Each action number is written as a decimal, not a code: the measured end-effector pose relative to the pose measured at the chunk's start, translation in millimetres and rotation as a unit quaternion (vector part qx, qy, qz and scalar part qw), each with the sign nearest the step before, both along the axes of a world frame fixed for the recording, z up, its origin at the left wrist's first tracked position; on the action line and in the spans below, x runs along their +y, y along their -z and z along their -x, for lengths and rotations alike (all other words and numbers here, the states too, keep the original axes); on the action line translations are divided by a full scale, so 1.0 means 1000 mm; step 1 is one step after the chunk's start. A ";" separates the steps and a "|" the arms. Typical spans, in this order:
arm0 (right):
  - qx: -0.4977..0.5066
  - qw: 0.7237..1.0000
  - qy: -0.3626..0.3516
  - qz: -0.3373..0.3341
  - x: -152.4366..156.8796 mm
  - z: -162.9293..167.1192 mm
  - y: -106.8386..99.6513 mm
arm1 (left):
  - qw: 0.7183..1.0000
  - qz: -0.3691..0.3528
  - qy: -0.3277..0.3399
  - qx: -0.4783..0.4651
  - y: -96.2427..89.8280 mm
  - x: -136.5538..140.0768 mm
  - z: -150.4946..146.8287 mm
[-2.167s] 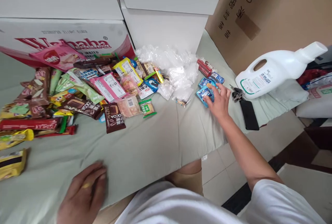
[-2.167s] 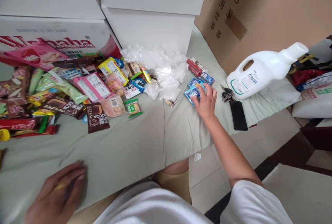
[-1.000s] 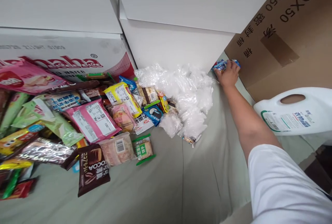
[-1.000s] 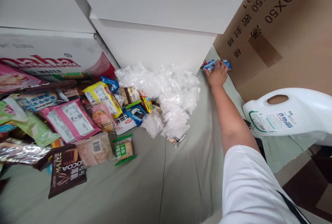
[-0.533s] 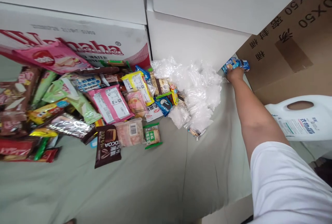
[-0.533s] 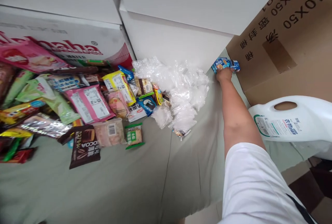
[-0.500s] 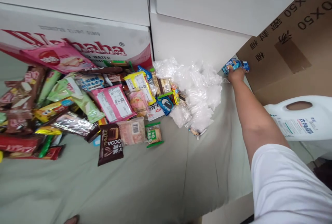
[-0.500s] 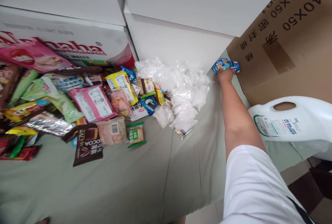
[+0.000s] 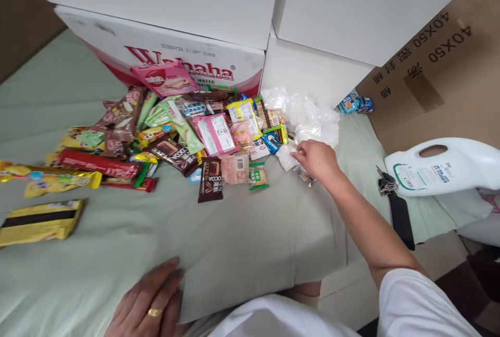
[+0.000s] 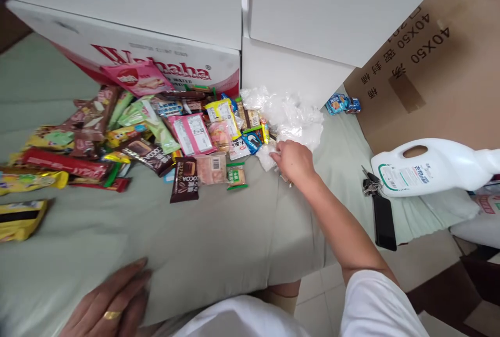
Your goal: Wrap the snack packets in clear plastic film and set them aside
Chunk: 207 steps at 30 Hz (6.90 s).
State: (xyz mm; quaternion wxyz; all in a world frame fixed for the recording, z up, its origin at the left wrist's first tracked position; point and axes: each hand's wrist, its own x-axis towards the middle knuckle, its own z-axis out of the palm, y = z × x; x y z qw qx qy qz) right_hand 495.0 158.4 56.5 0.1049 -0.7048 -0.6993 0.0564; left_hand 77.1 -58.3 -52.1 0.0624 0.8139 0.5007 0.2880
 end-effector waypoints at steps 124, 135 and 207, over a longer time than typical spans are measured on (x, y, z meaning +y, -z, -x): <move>0.731 0.639 0.237 -0.048 -0.181 0.151 0.033 | 0.929 0.176 0.086 -0.313 -0.044 0.062 -0.097; 0.722 0.632 0.279 -0.050 -0.186 0.149 0.042 | 0.907 0.195 0.048 -0.370 -0.035 0.069 -0.087; 0.592 0.792 0.123 0.080 -0.190 0.192 0.035 | 0.653 0.496 -0.054 -0.570 -0.041 0.051 -0.043</move>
